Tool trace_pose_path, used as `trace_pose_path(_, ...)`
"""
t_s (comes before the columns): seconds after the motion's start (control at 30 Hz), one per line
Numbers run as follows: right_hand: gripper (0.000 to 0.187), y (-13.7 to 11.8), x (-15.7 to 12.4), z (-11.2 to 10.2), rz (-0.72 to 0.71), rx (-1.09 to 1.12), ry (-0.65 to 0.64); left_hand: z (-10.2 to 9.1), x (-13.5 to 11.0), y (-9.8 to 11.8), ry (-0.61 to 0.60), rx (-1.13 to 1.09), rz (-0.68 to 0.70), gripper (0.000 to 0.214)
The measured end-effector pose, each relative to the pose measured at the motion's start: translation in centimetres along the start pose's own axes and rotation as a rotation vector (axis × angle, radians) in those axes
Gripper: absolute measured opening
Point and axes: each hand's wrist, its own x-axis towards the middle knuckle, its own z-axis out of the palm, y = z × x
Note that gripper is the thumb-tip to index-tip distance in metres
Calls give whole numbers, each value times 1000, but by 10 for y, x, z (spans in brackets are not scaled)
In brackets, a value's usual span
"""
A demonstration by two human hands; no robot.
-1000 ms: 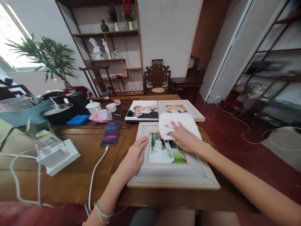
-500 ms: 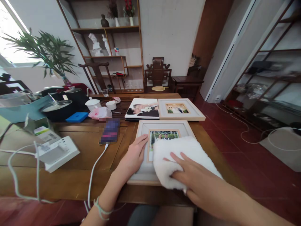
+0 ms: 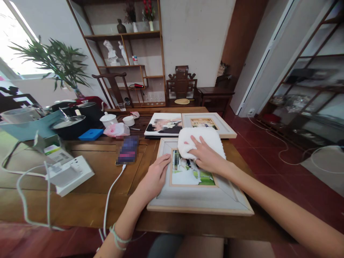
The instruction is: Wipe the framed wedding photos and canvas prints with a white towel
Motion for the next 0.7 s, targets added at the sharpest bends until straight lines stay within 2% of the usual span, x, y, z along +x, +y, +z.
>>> trace_pose_path(0.1,49,-24,-25,-9,-10,107,-103,1,0,0,13,2,6,36)
trace_pose_path(0.23,49,-58,-63,-33,16,245,-271,0,1,0,24,12,12,35)
trace_pose_path(0.33,56,-80,-80,-49,35,333,-318,0,1,1,12,17,1,36)
trace_pose_path(0.43,64,-91,-85,-51,-3,393,-327,0,1,1,0,23,1,37)
trace_pose_path(0.53,62,-80,-78,-38,-19,372,-277,0,1,1,-7,21,1,37)
trace_pose_path(0.63,53,-48,-59,-20,30,249,-183,-1,0,2,-14,9,-11,36)
trace_pose_path(0.7,49,-23,-41,-10,50,130,-69,-1,0,2,-17,6,-14,36)
